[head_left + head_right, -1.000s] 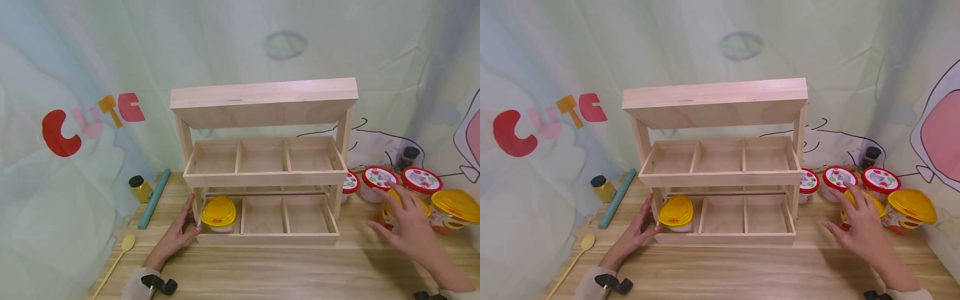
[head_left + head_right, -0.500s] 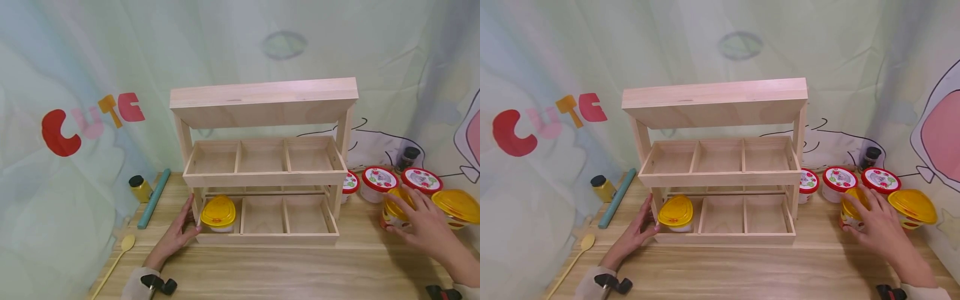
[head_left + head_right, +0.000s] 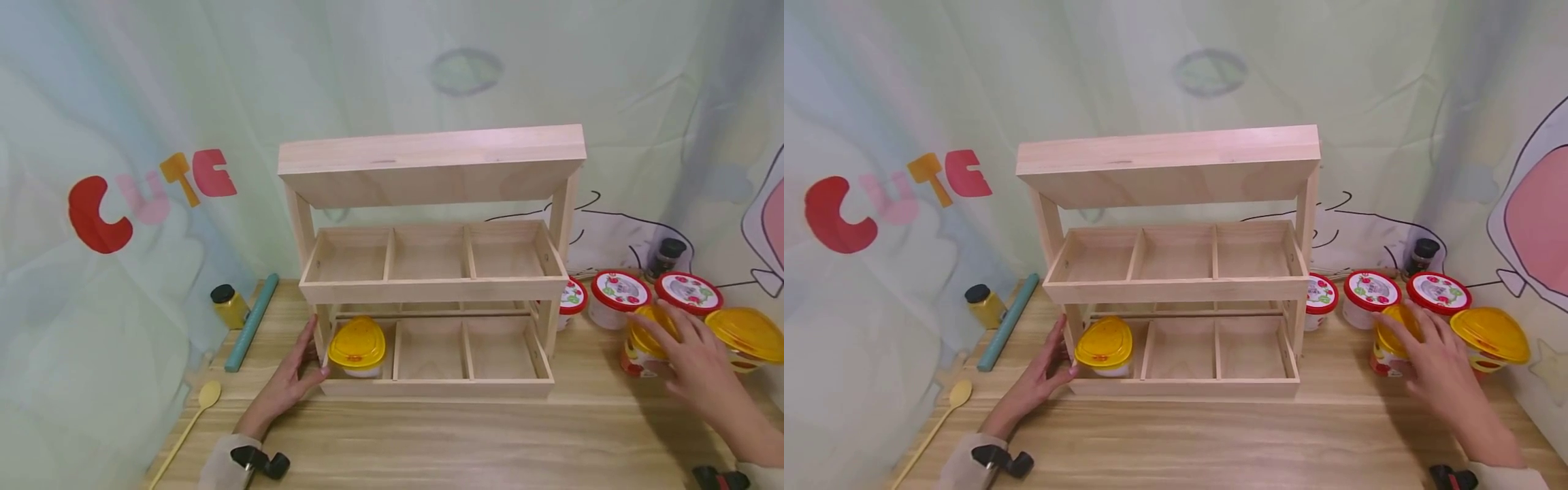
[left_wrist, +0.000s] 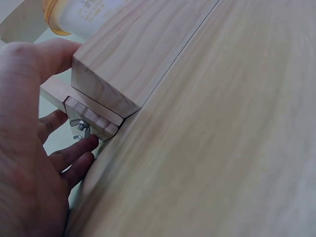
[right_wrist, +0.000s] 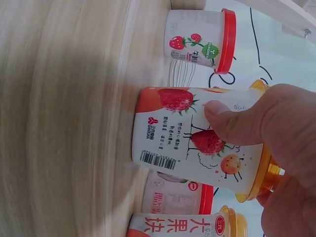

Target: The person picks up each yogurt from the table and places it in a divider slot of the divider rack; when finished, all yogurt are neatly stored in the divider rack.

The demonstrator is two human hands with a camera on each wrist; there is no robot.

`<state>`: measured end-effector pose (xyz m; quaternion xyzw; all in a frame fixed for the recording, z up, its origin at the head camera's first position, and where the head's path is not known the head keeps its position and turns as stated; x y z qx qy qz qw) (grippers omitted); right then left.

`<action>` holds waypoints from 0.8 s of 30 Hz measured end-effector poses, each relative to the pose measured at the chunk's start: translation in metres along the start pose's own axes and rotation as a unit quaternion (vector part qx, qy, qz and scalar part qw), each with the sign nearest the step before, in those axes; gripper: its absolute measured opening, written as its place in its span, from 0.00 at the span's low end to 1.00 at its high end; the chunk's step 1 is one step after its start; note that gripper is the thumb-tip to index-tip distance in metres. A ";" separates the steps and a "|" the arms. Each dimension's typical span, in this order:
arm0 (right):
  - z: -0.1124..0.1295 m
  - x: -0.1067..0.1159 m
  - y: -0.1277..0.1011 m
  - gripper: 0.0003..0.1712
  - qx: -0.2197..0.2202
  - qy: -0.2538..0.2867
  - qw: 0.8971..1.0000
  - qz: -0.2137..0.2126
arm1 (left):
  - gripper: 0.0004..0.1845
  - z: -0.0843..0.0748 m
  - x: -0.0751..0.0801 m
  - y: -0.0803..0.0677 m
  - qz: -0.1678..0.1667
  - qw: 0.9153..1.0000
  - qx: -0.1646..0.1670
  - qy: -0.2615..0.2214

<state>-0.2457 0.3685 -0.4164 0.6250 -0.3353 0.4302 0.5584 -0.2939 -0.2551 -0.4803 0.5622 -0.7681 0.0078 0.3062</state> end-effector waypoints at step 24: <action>0.045 0.047 -0.005 0.61 0.002 0.096 0.994 -0.048 | 0.55 0.001 0.001 0.000 0.000 1.000 -0.002 -0.001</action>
Point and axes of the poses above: each hand's wrist, its own y-axis towards the middle knuckle, its own x-axis out of the back of the hand, z = x × y, the point moved 9 cm from there along y, towards the middle knuckle, and after that the axes turned 9 degrees about -y, right-handed, at the moved point
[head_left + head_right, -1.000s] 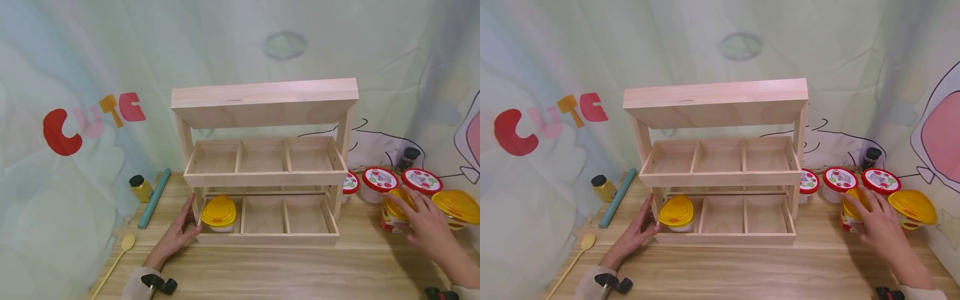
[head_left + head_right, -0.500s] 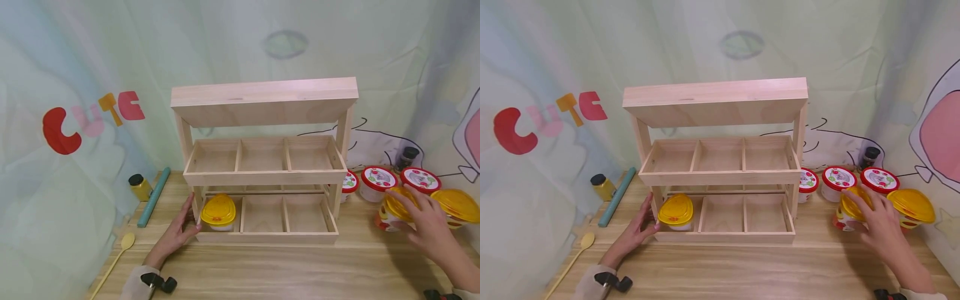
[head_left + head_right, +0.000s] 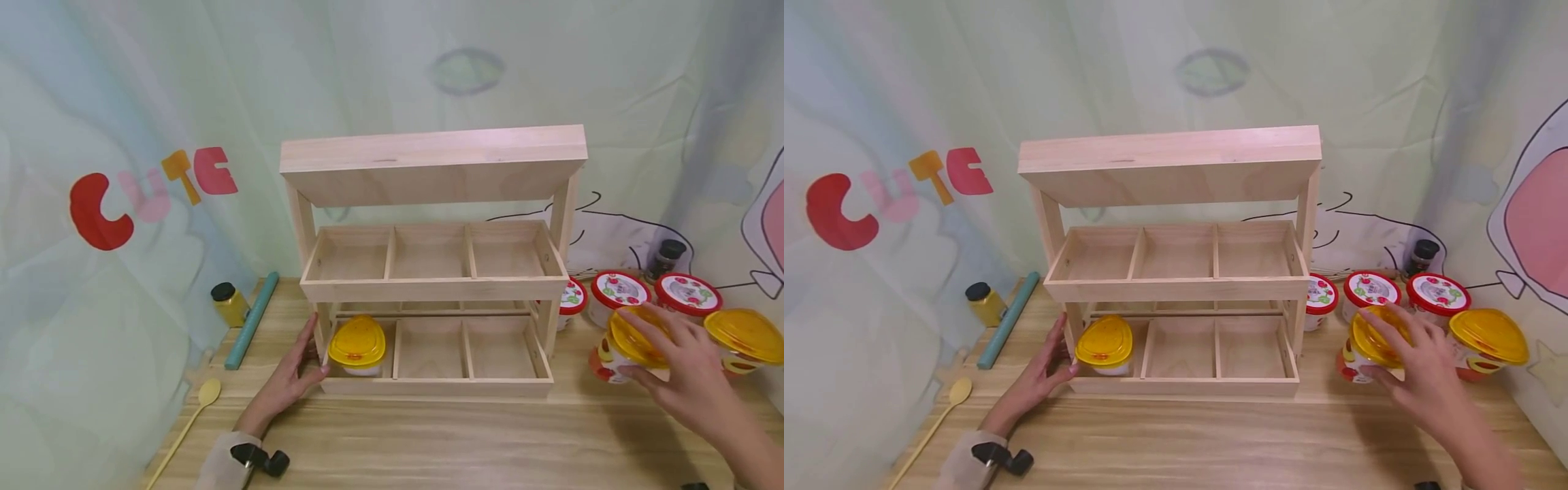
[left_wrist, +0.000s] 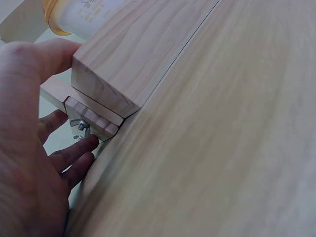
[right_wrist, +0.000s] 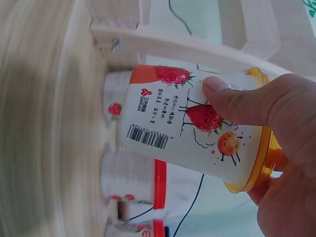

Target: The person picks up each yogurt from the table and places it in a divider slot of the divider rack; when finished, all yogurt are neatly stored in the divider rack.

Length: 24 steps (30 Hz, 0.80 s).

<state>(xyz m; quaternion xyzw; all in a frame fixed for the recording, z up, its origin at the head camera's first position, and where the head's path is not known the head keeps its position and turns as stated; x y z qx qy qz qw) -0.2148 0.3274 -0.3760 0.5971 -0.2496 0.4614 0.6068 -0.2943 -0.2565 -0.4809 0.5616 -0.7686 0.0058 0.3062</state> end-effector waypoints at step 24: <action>0.061 0.004 0.006 0.56 0.032 0.116 0.992 -0.033 | 0.55 0.000 0.000 0.000 -0.001 1.000 0.002 0.005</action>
Point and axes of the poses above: each hand's wrist, its own y-axis towards the middle knuckle, its own x-axis out of the back of the hand, z = x × y, the point moved 9 cm from there along y, towards the middle knuckle, and after that the axes turned 9 degrees about -y, right-handed, at the moved point
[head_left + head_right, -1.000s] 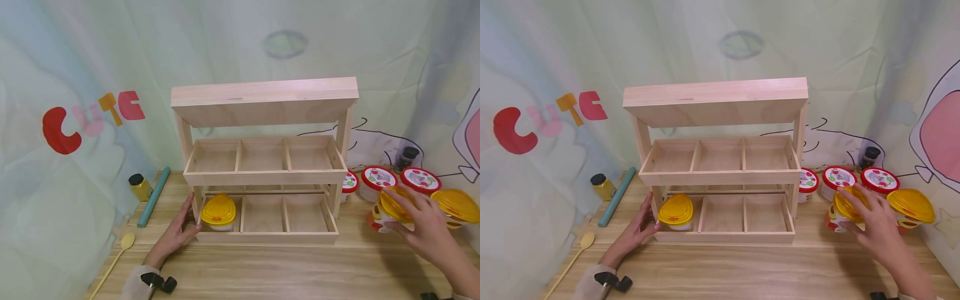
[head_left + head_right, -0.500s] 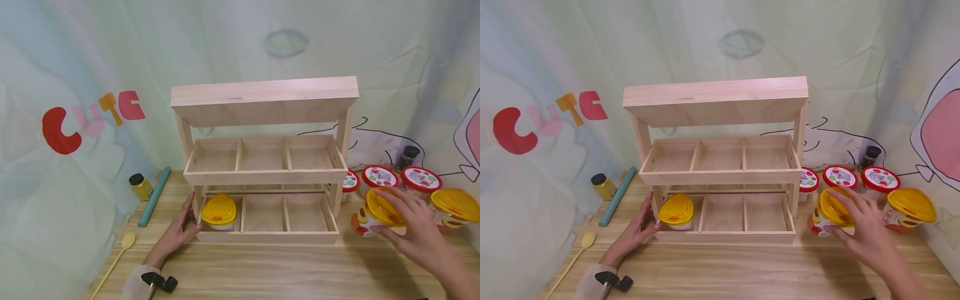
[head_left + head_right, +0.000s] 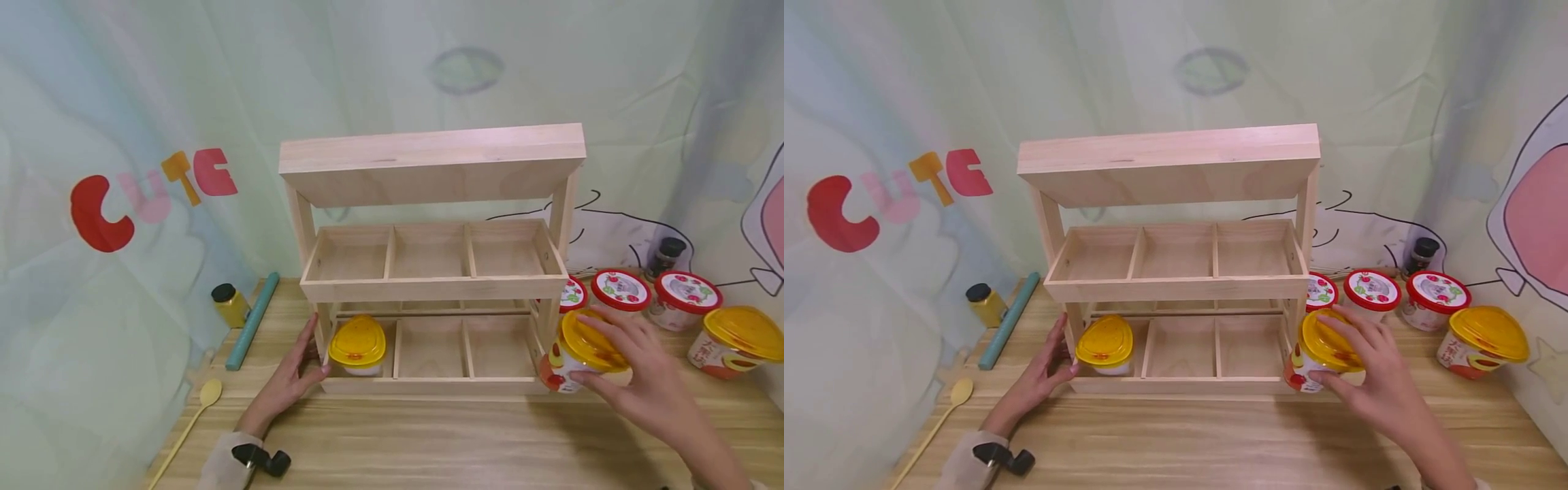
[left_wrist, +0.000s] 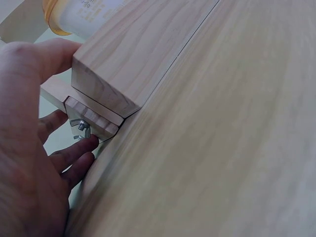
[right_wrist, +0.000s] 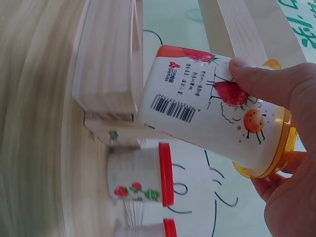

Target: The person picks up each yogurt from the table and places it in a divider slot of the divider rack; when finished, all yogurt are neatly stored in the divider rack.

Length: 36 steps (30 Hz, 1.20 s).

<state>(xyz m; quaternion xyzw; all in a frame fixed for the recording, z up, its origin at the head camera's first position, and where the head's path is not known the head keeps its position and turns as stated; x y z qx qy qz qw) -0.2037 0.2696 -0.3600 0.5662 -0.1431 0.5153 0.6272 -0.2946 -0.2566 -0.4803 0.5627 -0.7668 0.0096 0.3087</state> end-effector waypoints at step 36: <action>0.064 -0.071 0.037 0.48 0.054 0.074 0.996 -0.009 | 0.55 0.002 0.000 -0.001 0.000 1.000 0.009 0.000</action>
Point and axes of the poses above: each hand's wrist, its own y-axis towards the middle knuckle, its own x-axis out of the back of the hand, z = x × y, the point moved 9 cm from there along y, towards the middle knuckle, and after that the axes turned 9 degrees about -y, right-handed, at the moved point
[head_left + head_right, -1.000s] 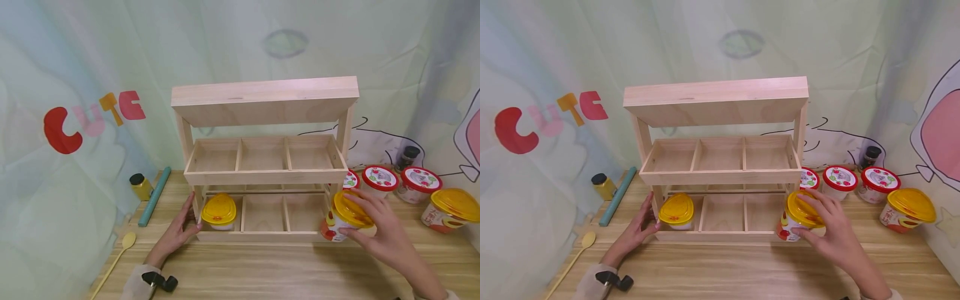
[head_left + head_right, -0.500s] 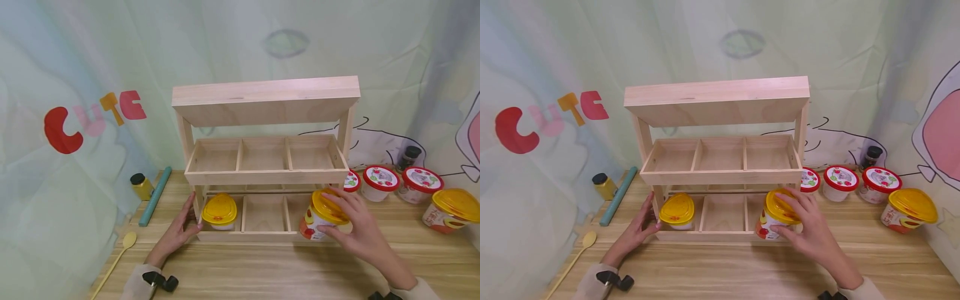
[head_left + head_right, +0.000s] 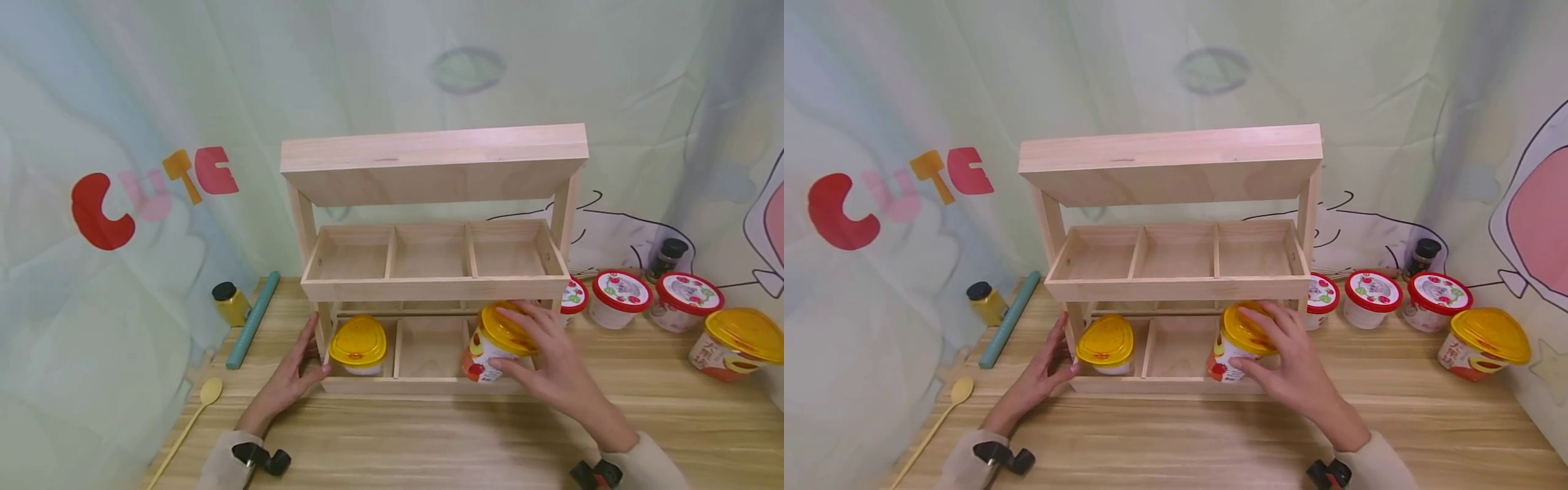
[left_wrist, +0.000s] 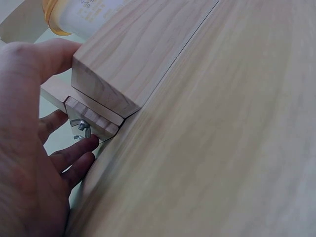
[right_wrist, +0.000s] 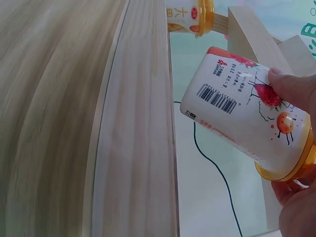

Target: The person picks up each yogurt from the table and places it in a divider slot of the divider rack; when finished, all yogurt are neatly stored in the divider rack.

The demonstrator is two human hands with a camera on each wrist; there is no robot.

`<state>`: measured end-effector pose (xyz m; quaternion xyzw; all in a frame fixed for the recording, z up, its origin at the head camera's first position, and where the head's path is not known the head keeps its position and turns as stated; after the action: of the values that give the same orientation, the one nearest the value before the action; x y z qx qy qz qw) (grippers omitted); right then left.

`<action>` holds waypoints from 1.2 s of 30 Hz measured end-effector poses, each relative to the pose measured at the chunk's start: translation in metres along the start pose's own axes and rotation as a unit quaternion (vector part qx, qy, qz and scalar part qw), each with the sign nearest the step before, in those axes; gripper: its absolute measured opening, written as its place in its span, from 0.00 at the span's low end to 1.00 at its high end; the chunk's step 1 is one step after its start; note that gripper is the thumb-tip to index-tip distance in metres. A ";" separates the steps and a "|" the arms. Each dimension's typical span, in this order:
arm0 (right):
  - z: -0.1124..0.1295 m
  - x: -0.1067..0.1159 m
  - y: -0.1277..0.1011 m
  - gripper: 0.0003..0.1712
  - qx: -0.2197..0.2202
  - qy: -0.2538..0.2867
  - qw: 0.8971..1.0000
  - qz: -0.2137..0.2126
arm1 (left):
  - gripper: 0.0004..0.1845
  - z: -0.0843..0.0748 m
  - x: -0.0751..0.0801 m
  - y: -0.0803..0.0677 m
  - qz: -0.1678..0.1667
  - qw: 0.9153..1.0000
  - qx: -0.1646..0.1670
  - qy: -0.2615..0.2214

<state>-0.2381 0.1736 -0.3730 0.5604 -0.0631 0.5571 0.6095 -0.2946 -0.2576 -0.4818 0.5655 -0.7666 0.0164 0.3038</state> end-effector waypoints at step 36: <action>0.038 -0.077 0.021 0.45 0.121 -0.036 0.991 -0.041 | 0.55 -0.004 -0.001 0.001 0.004 1.000 -0.002 -0.009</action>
<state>-0.2614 0.0931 -0.4003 0.6516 0.0057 0.5148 0.5571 -0.2935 -0.2549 -0.4787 0.5618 -0.7715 0.0110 0.2983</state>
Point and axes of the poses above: each hand's wrist, its own y-axis towards the middle knuckle, its own x-axis out of the back of the hand, z = x × y, the point moved 9 cm from there along y, towards the middle knuckle, and after that the axes turned 9 degrees about -y, right-handed, at the moved point
